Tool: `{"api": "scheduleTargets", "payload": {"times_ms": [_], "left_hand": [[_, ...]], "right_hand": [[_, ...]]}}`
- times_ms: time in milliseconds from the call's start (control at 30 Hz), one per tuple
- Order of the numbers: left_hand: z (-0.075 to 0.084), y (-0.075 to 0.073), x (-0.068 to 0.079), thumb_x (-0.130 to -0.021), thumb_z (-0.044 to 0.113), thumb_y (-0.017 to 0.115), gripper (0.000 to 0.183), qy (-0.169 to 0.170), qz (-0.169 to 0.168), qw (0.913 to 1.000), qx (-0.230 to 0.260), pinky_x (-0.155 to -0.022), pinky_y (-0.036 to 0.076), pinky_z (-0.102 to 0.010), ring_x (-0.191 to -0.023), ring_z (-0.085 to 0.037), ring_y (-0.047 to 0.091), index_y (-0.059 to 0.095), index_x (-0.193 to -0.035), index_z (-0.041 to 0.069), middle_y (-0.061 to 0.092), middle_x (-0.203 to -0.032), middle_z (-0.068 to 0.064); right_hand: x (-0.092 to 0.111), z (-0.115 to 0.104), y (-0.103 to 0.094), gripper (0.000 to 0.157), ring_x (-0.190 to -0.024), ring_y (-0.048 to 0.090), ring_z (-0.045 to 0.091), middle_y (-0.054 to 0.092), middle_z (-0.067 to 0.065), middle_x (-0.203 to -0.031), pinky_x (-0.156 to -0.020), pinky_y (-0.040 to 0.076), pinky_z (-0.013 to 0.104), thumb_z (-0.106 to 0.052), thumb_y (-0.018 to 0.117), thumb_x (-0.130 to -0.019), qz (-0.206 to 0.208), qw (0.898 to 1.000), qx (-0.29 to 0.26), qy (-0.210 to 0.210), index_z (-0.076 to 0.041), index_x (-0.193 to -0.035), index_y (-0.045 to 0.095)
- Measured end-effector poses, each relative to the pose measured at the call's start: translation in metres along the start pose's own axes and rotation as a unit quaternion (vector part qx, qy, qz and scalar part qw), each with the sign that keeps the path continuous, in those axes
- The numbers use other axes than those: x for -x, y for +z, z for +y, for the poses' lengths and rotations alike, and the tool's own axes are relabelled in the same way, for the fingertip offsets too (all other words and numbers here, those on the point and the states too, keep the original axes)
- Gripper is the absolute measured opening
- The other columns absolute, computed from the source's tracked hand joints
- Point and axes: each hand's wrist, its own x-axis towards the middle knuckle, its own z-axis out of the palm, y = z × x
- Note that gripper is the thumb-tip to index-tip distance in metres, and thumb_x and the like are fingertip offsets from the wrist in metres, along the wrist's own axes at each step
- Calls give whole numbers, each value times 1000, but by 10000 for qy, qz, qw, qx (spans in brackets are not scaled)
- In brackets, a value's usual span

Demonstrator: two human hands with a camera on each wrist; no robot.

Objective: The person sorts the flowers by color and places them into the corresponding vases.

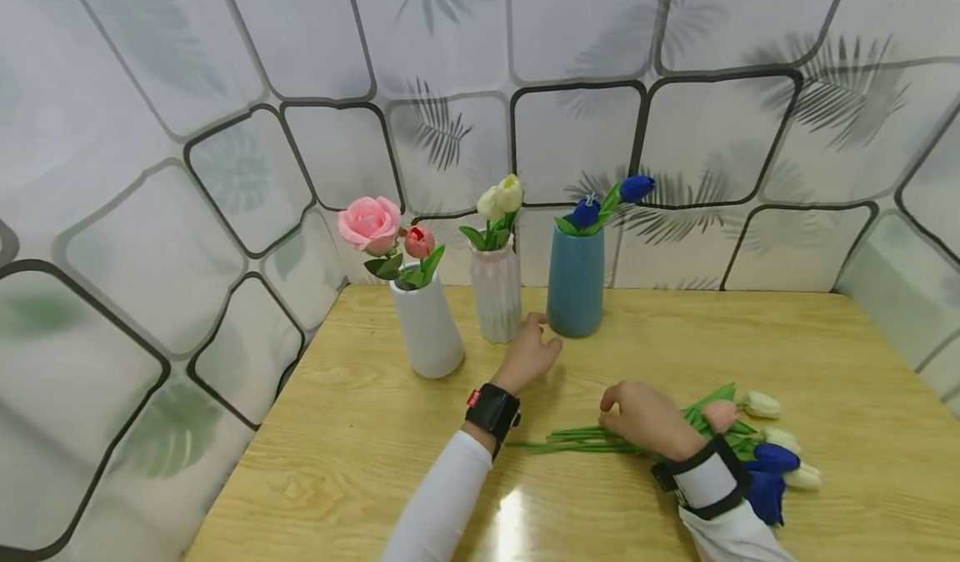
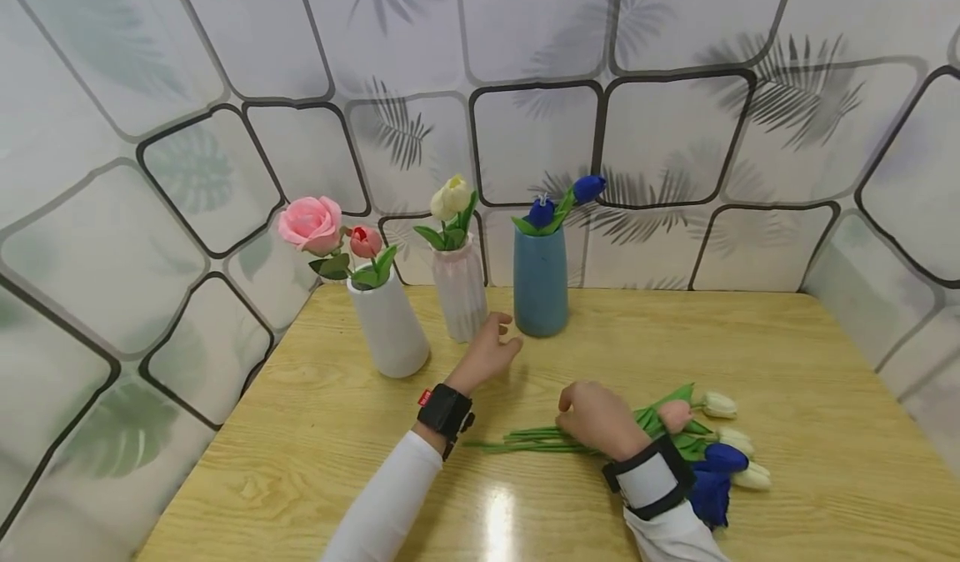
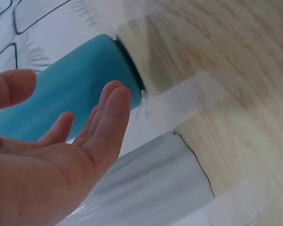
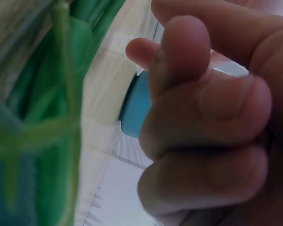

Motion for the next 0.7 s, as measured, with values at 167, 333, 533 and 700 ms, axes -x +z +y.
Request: {"api": "scheduleTargets", "payload": {"times_ms": [167, 333, 533, 700], "left_hand": [[-4, -2, 10, -104, 17, 49, 45, 24, -66, 9999, 105, -91, 47, -45, -125, -37, 50, 42, -143, -3, 48, -138, -28], [-6, 0, 18, -103, 17, 51, 41, 51, -155, 9999, 43, -89, 49, -44, -119, -36, 55, 47, -138, -4, 53, -132, -26], [-15, 4, 22, -103, 18, 52, 37, 39, -241, 9997, -17, -93, 49, -46, -120, -37, 56, 53, -132, -4, 56, -129, -23], [-17, 2, 26, -105, 23, 49, 37, 50, -434, 9990, 74, -90, 49, -44, -115, -34, 58, 54, -131, -2, 58, -126, -18]], "right_hand": [[2, -1, 1, 4, -68, 57, 13, 71, 1, -84, -62, 50, 35, -11, 74, -82, -210, 9996, 22, -161, -8, -86, 74], [4, -3, 2, 3, -64, 55, 12, 69, -1, -80, -58, 47, 33, -10, 75, -81, -253, 9996, 116, -58, -10, -82, 73], [6, -4, 6, 12, -59, 51, 12, 64, -5, -74, -54, 43, 32, -5, 72, -82, -215, 9995, 211, -12, -15, -77, 70], [6, -5, 7, 15, -57, 50, 12, 60, -6, -70, -52, 41, 31, -4, 70, -85, -168, 9995, 256, 0, -16, -76, 69]]}}
